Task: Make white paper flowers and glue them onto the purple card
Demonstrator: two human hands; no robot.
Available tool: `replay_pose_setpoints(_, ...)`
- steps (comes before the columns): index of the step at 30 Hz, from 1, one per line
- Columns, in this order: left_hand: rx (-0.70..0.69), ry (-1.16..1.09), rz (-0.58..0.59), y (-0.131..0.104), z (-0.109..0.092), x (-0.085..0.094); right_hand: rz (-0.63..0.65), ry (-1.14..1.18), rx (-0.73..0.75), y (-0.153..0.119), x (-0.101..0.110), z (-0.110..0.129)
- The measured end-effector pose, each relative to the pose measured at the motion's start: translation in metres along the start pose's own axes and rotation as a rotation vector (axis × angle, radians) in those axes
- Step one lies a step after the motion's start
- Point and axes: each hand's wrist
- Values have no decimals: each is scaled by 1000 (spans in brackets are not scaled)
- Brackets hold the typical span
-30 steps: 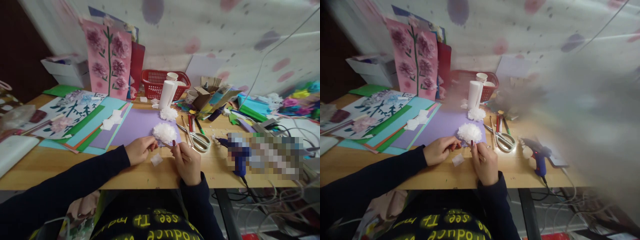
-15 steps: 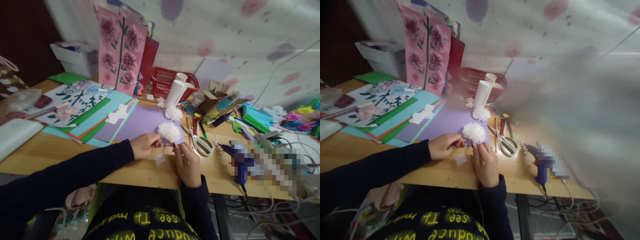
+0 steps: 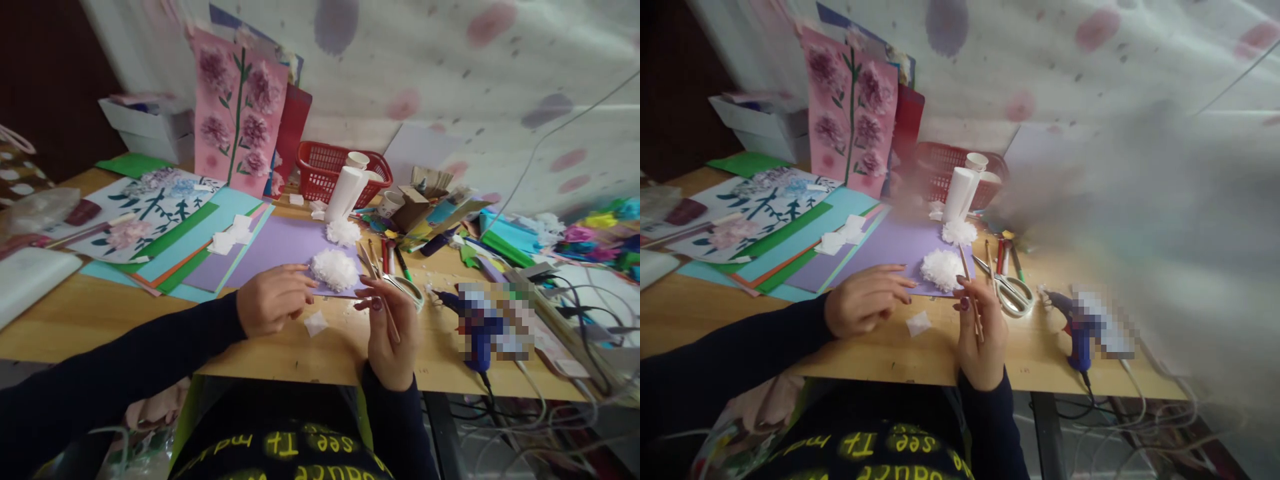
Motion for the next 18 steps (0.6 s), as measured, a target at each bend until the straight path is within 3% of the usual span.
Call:
replay_pose_setpoints(2,-74,47,-64,2,-7,9,116,1,7,3,0,5)
replay_pose_setpoints(8,-137,49,-2,7,-17,15,364,-154,33,15,-10,15)
replay_pose_setpoints(18,-191,76,5,11,-18,2,348,-409,99,13,-21,6)
Point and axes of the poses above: each hand's wrist, its own y-axis towards the middle knuckle, its own x-axis out of the back of the hand, z = x × y, and after that the axes turned 8 degrees about y, right-handed
